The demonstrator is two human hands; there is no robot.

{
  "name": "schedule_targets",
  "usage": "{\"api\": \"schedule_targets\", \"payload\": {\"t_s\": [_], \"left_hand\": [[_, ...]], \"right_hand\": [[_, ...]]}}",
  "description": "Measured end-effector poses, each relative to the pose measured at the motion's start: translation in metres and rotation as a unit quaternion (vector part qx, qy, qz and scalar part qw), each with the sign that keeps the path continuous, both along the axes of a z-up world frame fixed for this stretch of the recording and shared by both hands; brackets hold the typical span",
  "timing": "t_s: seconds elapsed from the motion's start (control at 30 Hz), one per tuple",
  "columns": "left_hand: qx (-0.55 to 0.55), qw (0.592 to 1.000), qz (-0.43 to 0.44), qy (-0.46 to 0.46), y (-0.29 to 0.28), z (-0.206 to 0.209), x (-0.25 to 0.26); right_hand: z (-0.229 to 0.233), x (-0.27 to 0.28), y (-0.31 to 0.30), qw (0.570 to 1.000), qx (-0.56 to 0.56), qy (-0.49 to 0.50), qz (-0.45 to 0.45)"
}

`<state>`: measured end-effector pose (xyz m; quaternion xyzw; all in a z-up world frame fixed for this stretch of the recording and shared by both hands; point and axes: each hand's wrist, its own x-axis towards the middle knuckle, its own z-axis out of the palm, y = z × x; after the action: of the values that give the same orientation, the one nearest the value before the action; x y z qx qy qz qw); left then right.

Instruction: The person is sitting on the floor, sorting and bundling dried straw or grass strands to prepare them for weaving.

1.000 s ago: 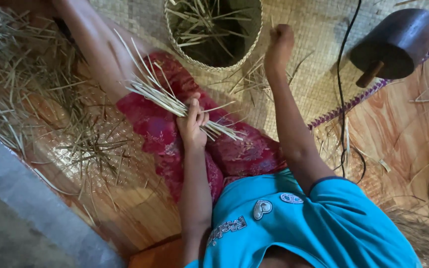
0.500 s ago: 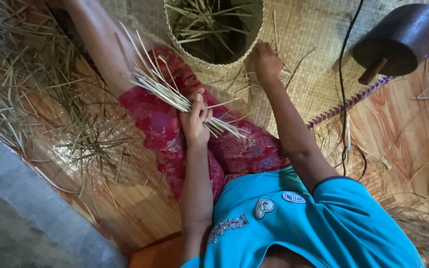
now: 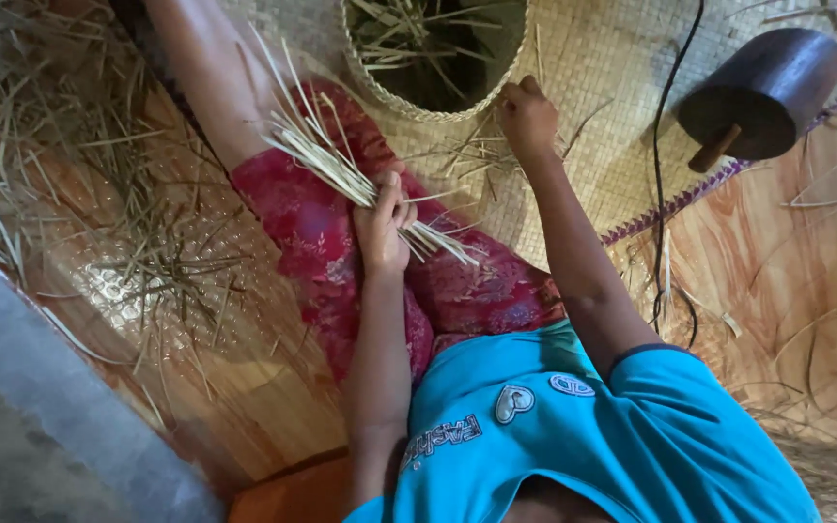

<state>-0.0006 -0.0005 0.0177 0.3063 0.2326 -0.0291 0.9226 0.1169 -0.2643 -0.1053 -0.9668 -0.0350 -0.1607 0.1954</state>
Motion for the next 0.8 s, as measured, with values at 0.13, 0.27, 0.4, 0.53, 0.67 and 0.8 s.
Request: {"api": "schedule_targets", "payload": {"t_s": [0.13, 0.27, 0.4, 0.53, 0.67, 0.8], "left_hand": [[-0.002, 1.000, 0.000, -0.005, 0.001, -0.010, -0.002], [0.051, 0.998, 0.045, 0.002, -0.009, -0.017, 0.000], [0.055, 0.998, 0.039, 0.003, -0.009, -0.020, 0.001], [0.015, 1.000, 0.001, 0.001, -0.003, -0.015, 0.002], [0.017, 0.999, -0.001, 0.033, -0.002, -0.013, 0.001], [0.009, 1.000, -0.006, 0.014, -0.002, -0.014, 0.002]], "right_hand": [[0.013, -0.019, 0.007, 0.996, -0.078, -0.029, 0.006], [0.003, -0.049, -0.013, 0.993, -0.113, 0.023, -0.039], [-0.006, -0.037, -0.014, 0.996, -0.039, 0.030, -0.074], [0.014, -0.015, 0.010, 0.999, 0.002, -0.038, -0.026], [0.001, -0.011, 0.010, 0.996, -0.071, -0.047, -0.029], [-0.006, -0.009, 0.014, 0.990, -0.125, -0.058, -0.016]]}}
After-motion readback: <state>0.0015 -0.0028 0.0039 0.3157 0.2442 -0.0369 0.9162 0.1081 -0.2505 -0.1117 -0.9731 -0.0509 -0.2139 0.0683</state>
